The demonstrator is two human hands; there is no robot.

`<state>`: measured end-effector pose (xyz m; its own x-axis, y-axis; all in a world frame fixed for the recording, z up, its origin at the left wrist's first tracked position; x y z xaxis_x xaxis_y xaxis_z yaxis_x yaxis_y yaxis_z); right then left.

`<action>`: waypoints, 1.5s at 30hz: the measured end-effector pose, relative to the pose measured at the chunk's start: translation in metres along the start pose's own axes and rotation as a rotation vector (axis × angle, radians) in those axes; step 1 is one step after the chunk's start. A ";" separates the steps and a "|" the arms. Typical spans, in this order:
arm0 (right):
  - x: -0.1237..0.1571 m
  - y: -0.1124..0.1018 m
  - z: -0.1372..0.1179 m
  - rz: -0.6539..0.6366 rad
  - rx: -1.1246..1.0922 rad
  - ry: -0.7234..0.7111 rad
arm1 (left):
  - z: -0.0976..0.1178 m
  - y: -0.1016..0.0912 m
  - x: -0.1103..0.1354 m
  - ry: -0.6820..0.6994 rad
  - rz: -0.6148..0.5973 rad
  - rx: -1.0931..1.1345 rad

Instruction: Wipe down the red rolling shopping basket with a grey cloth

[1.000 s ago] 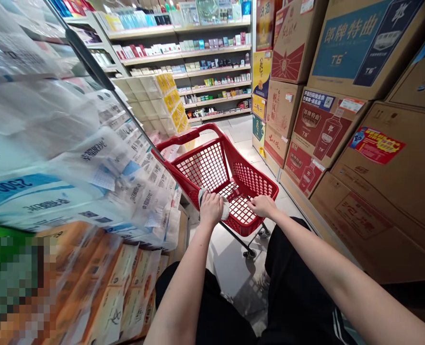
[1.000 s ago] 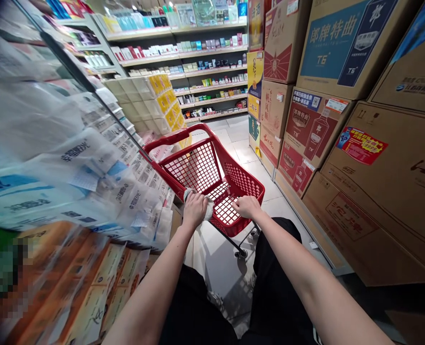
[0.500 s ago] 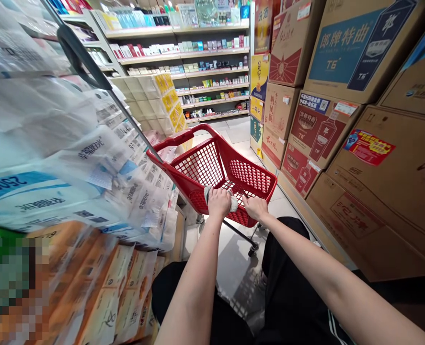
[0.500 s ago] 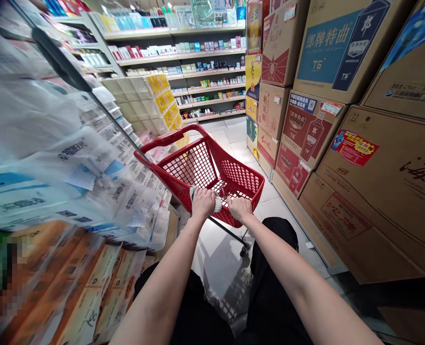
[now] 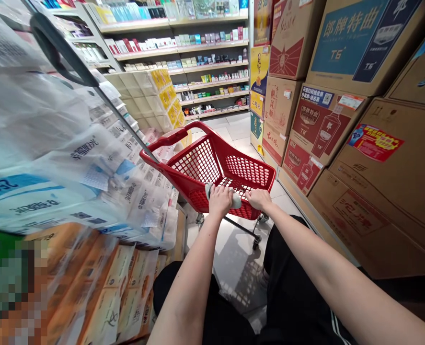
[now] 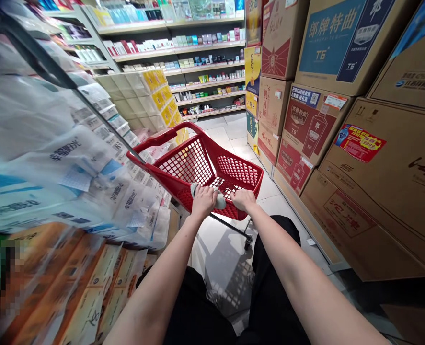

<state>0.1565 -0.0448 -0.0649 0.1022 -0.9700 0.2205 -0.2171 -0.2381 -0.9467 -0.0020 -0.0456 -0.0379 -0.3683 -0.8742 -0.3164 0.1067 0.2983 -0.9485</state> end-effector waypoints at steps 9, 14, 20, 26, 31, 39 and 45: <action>-0.005 -0.015 0.030 -0.037 0.058 0.006 | 0.000 0.000 -0.004 0.099 -0.095 0.046; -0.002 -0.016 0.034 -0.014 0.047 0.023 | -0.014 -0.004 -0.004 0.029 -0.088 0.007; 0.002 -0.014 0.035 0.032 0.017 0.043 | 0.017 -0.002 0.009 -0.037 0.003 0.012; 0.004 -0.007 0.023 0.078 -0.151 0.226 | 0.061 0.006 0.011 -0.016 -0.016 0.095; 0.003 -0.005 0.017 0.131 -0.233 0.295 | 0.058 0.006 0.006 0.085 -0.052 0.065; -0.009 -0.011 0.031 0.122 -0.219 0.239 | -0.026 -0.014 0.001 0.002 -0.075 -0.016; -0.019 -0.015 0.043 0.102 -0.211 0.267 | -0.062 -0.025 0.002 -0.085 -0.023 -0.020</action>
<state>0.2000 -0.0211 -0.0653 -0.1815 -0.9613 0.2073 -0.4115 -0.1172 -0.9038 -0.0626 -0.0311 -0.0140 -0.2904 -0.9102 -0.2952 0.0799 0.2843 -0.9554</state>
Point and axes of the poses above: each hand's wrist, its own x-axis away from the middle knuckle, its own y-axis out of the palm, z = x × y, the point moved 5 cm from there along -x, towards the middle knuckle, and after that the axes turned 9 degrees about -z, right-handed, at the moved point
